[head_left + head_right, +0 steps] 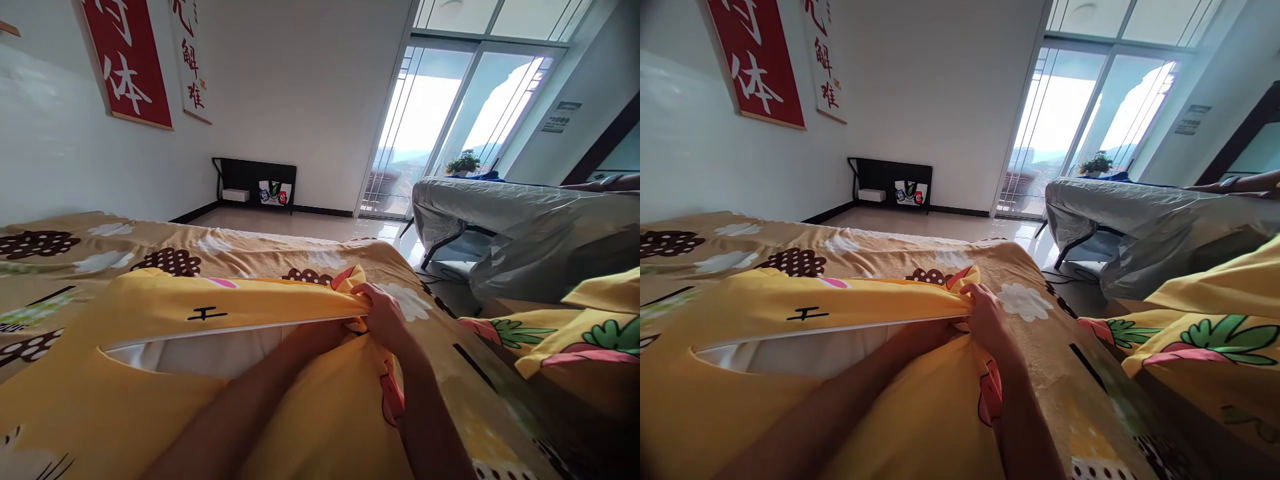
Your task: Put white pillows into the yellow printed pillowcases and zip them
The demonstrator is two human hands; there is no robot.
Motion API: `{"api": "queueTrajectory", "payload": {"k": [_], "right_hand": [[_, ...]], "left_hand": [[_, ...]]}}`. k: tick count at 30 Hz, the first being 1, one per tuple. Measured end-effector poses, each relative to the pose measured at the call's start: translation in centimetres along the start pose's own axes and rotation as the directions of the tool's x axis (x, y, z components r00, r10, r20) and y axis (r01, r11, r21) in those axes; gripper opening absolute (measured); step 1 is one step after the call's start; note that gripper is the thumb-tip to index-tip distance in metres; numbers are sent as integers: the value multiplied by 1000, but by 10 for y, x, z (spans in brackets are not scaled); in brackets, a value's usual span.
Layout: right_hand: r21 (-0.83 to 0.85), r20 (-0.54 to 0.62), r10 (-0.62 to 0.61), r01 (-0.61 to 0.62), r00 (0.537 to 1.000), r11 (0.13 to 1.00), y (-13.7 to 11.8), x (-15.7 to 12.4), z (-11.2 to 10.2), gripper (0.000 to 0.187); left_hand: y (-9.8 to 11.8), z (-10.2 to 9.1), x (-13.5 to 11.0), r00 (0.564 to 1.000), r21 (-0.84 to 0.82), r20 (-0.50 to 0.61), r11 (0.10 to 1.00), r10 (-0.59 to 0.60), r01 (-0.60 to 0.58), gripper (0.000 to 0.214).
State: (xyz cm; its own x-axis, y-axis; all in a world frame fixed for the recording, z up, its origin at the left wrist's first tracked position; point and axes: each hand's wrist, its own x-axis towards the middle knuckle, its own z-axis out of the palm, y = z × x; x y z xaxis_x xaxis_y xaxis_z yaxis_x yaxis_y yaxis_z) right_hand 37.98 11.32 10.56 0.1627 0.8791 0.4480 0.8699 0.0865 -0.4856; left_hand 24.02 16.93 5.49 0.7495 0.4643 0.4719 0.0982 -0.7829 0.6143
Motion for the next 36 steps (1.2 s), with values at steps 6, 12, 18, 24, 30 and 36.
{"api": "queueTrajectory", "payload": {"k": [6,12,18,24,30,36], "right_hand": [[-169,-115,6,-25,993,985,6,-11,14,31],[-104,-13,-37,36,999,994,-10,-6,2,21],[41,-27,86,-85,996,996,-17,0,2,31],[40,41,141,-142,989,989,-11,-2,9,45],[-17,1,24,-24,1000,1000,-9,-1,13,13],[84,-166,-50,65,985,994,-10,-2,15,29]], "left_hand": [[9,-4,0,1000,-68,17,998,-7,8,36],[19,-9,-1,996,28,-59,997,-72,74,33],[10,-7,-2,992,116,-107,990,-65,78,39],[8,-7,-4,996,118,-85,993,4,6,44],[10,-9,-5,995,119,-95,992,-22,33,42],[20,-14,-4,987,248,-162,967,-21,61,38]]}}
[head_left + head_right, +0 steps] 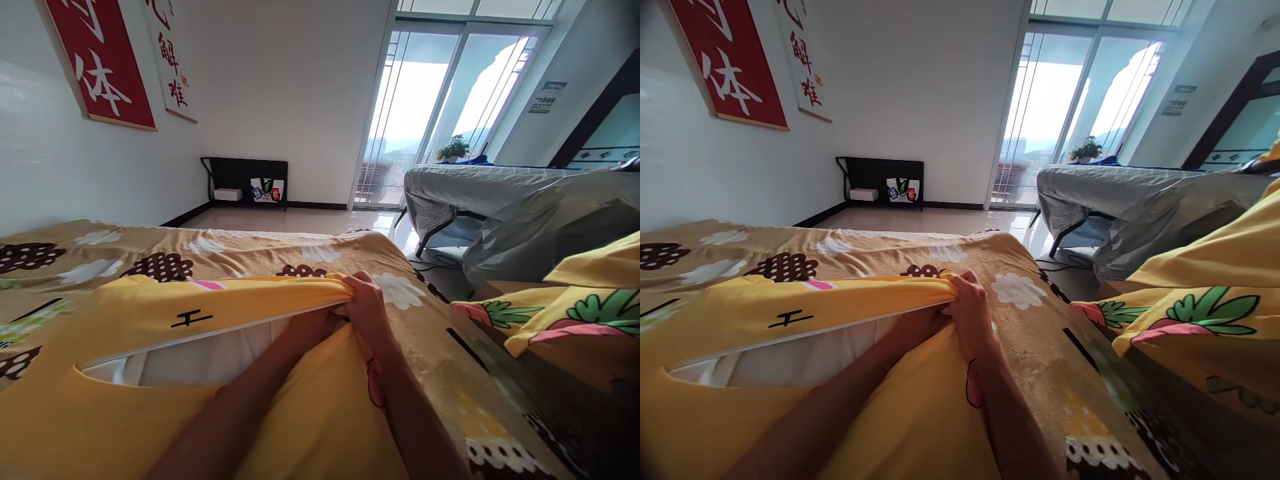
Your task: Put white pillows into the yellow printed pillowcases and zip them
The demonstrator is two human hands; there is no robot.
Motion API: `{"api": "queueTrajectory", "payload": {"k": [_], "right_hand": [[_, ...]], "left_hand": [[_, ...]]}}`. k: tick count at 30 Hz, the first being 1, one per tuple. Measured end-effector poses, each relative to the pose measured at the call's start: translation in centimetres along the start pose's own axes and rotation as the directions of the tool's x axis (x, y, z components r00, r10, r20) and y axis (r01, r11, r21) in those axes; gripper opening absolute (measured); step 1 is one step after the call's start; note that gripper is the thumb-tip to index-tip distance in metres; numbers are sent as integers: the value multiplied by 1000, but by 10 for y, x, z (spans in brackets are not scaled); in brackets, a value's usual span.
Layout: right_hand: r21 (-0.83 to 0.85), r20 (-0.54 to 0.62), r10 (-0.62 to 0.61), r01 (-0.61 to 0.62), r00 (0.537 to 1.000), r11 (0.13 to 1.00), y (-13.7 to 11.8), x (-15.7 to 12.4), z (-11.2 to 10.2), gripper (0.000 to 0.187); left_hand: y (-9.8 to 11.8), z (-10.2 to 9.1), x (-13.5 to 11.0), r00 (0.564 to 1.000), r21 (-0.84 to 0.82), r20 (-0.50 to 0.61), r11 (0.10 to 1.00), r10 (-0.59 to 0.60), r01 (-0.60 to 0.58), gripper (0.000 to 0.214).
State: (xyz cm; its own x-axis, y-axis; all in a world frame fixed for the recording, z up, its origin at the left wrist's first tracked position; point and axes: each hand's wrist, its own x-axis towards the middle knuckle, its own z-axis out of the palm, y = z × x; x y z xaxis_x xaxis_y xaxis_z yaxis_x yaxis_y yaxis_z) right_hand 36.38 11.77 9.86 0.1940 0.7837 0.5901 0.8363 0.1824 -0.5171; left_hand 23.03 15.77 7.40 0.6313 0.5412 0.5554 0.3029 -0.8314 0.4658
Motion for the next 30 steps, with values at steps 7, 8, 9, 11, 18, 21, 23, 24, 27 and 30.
{"api": "queueTrajectory", "payload": {"k": [7,8,9,11,18,21,23,24,27,30], "right_hand": [[-47,-59,-2,-1,998,999,-7,-4,-2,50],[-53,-62,4,-7,998,999,-8,-4,-3,49],[-59,-58,9,-12,998,998,-8,-4,-4,48],[-81,-39,26,-29,999,996,-9,-4,-5,43],[-41,-41,13,-15,999,999,-13,-5,-10,37],[-3,-43,0,0,999,1000,-18,-7,-15,42],[28,-40,-2,3,999,1000,-22,-11,-21,47],[49,-37,-7,9,999,999,-24,-13,-25,49],[116,-61,-30,37,998,993,-31,-19,-38,53],[142,-109,-25,40,994,989,-36,-22,-48,52]], "left_hand": [[6,3,-1,998,36,35,998,46,-47,34],[6,3,-2,998,40,24,998,51,-52,35],[6,3,-3,998,31,18,998,57,-58,36],[5,1,-5,997,-15,28,998,69,-69,37],[7,-6,-7,994,-66,-7,991,113,-114,38],[12,-8,-12,989,-44,-84,991,122,-126,41],[20,-12,-17,983,37,-65,984,175,-172,40],[25,-16,-20,977,95,-26,974,210,-207,39],[46,-32,-25,948,236,118,919,295,-315,39],[60,-45,-18,929,280,167,888,331,-366,36]]}}
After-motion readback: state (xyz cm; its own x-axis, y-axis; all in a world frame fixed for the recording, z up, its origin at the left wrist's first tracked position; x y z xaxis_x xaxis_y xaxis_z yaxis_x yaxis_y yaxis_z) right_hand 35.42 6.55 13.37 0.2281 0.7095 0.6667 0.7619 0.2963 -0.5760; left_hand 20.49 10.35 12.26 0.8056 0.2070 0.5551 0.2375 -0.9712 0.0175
